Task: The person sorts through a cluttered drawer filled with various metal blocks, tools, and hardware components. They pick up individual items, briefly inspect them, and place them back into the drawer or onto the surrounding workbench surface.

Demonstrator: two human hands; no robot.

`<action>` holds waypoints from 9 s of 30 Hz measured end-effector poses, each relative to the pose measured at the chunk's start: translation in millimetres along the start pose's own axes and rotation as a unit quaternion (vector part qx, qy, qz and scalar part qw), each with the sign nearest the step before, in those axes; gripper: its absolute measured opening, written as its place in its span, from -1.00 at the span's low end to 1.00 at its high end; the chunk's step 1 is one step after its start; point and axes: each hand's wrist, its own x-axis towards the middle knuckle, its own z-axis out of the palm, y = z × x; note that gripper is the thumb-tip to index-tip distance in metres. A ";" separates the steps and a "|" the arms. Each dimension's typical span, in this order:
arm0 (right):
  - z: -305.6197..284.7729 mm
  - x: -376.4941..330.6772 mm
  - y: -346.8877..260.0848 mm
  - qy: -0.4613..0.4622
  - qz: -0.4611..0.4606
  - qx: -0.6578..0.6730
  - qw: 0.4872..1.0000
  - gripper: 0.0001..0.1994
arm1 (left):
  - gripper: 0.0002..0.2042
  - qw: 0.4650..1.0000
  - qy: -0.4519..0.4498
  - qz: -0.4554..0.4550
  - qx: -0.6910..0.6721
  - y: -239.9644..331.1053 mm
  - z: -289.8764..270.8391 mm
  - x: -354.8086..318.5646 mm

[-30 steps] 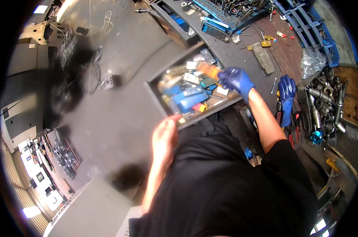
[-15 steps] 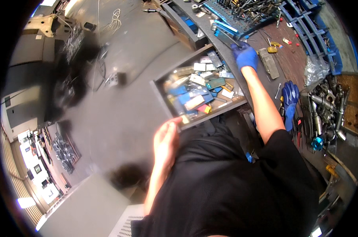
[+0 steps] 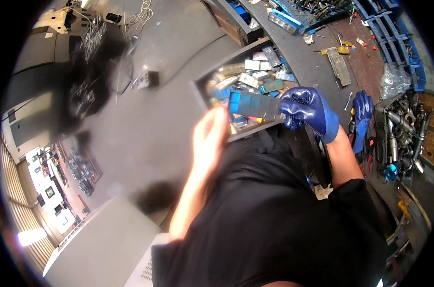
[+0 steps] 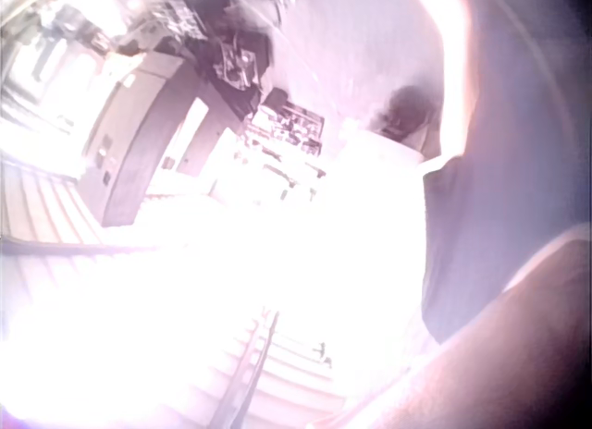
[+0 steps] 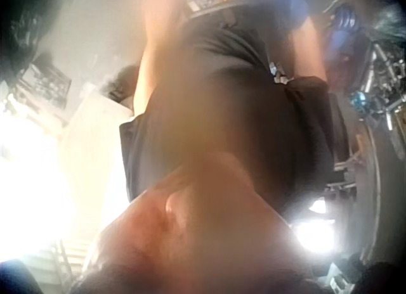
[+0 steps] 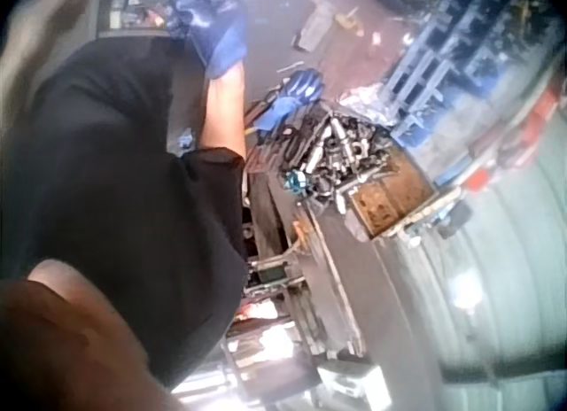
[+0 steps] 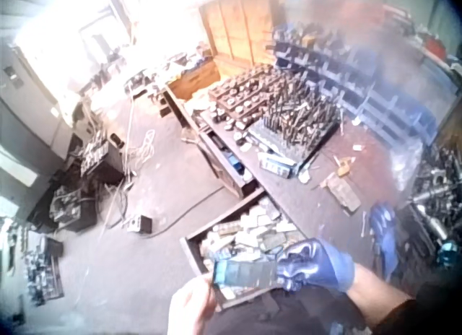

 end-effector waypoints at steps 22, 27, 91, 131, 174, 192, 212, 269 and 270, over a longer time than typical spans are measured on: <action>10.6 -25.3 -17.9 0.027 0.003 -0.086 0.996 -0.77 | -0.66 1.000 -0.013 -0.008 0.004 3.4 6.5 -19.0; 15.7 -16.9 5.3 0.016 -0.092 -0.166 0.982 -0.67 | -0.65 0.998 -0.040 -0.040 -0.001 -7.7 -0.1 -19.1; 11.0 -11.4 -23.1 0.184 -0.183 -0.016 0.966 -0.69 | -0.70 0.996 -0.083 -0.034 0.022 -20.7 -3.6 -8.9; -54.6 173.2 51.9 0.391 -0.141 -0.523 0.744 -0.42 | -0.71 0.996 -0.002 -0.084 0.003 -42.6 -30.7 -23.5; 43.2 51.7 -8.0 0.188 -0.428 -0.399 0.789 -0.29 | -0.73 0.985 -0.022 -0.138 -0.099 -34.9 -31.1 -22.7; -65.1 144.9 34.4 0.381 -0.143 -0.570 0.714 -0.45 | -0.72 0.985 -0.004 -0.137 -0.105 -42.7 -34.6 -28.3; -69.1 129.3 72.5 0.375 -0.186 -0.598 0.684 -0.76 | -0.73 0.985 -0.025 -0.137 -0.100 -42.0 -32.6 -24.7; -122.9 -12.0 36.4 0.483 0.099 -0.595 0.635 -0.44 | -0.71 0.984 -0.088 -0.135 -0.075 -45.5 -15.1 -24.1; -124.9 -14.1 35.1 0.480 0.127 -0.599 0.628 -0.43 | -0.71 0.984 -0.087 -0.137 -0.074 -44.0 -14.8 -24.0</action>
